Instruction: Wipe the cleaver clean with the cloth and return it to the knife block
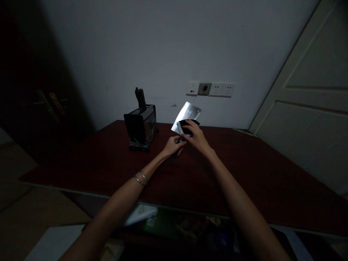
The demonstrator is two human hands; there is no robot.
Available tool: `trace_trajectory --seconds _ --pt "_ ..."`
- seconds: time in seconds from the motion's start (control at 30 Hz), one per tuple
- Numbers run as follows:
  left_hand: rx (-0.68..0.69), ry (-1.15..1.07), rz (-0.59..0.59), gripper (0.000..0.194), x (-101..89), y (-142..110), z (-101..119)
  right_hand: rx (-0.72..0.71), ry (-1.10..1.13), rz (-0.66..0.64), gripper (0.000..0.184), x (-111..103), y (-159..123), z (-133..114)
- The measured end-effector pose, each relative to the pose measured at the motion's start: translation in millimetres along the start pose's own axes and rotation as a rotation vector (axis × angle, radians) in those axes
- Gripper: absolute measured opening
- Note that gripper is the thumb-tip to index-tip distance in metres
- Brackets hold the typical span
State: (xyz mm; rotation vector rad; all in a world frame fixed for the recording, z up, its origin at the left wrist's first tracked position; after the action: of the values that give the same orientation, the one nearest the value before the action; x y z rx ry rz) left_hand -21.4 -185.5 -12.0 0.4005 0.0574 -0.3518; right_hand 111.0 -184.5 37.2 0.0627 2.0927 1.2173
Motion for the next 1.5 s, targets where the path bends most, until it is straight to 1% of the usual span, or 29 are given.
trace_trajectory --seconds 0.07,0.13,0.2,0.33,0.43,0.5,0.6,0.67,0.73,0.87,0.93,1.13,1.27,1.5 --pt "-0.012 -0.008 0.007 0.021 0.2 -1 0 -0.037 0.008 -0.079 0.031 -4 1 3" --pt "-0.018 -0.002 0.014 0.021 1.1 -3 0 -0.048 0.008 -0.11 0.03 -7 0 6" --pt "-0.011 0.01 0.025 0.02 2.3 -4 -1 -0.036 -0.003 -0.094 0.029 -7 -2 6" --pt "0.0 0.043 0.052 0.018 4.1 -4 -5 -0.003 -0.038 -0.036 0.028 -1 -6 1" --pt "0.006 0.031 0.047 0.02 5.7 -4 -6 0.003 -0.049 -0.012 0.028 0 -6 0" --pt "0.012 -0.006 0.041 0.021 7.1 -4 -5 -0.015 -0.034 -0.051 0.028 -3 -4 1" --pt "-0.003 -0.074 0.044 0.022 9.6 -5 -5 -0.045 -0.003 -0.145 0.028 -9 -2 4" --pt "-0.012 -0.104 0.055 0.023 11.4 -6 -6 -0.052 -0.002 -0.175 0.028 -11 -2 4" --pt "-0.01 -0.113 0.065 0.024 13.3 -7 -8 -0.056 -0.018 -0.175 0.028 -11 -3 2" --pt "-0.004 -0.129 0.072 0.025 17.1 -8 -10 -0.055 -0.062 -0.103 0.026 -6 -5 -3" --pt "-0.007 -0.146 0.068 0.025 18.2 -8 -9 -0.056 -0.067 -0.091 0.027 -6 -5 -3" --pt "-0.01 -0.157 0.073 0.025 16.8 -10 -6 -0.097 0.009 -0.184 0.024 -11 -7 5" --pt "-0.012 -0.118 0.079 0.026 16.2 -10 -7 -0.088 0.014 -0.143 0.021 -10 -10 4" --pt "0.045 0.092 0.103 0.02 14.1 -11 -11 -0.028 -0.048 0.005 0.016 -7 -12 -10"
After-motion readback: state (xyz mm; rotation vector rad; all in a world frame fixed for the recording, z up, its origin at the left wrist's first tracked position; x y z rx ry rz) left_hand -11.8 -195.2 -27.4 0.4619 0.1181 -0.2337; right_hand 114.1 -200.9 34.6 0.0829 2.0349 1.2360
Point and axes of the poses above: each hand's wrist, its own y-axis towards the middle knuckle, its own x-axis out of the palm, z = x × y, the point moved 3 cm from there along y, towards the middle knuckle, and after that the axes turned 4 degrees about x, right-handed, at the moved point
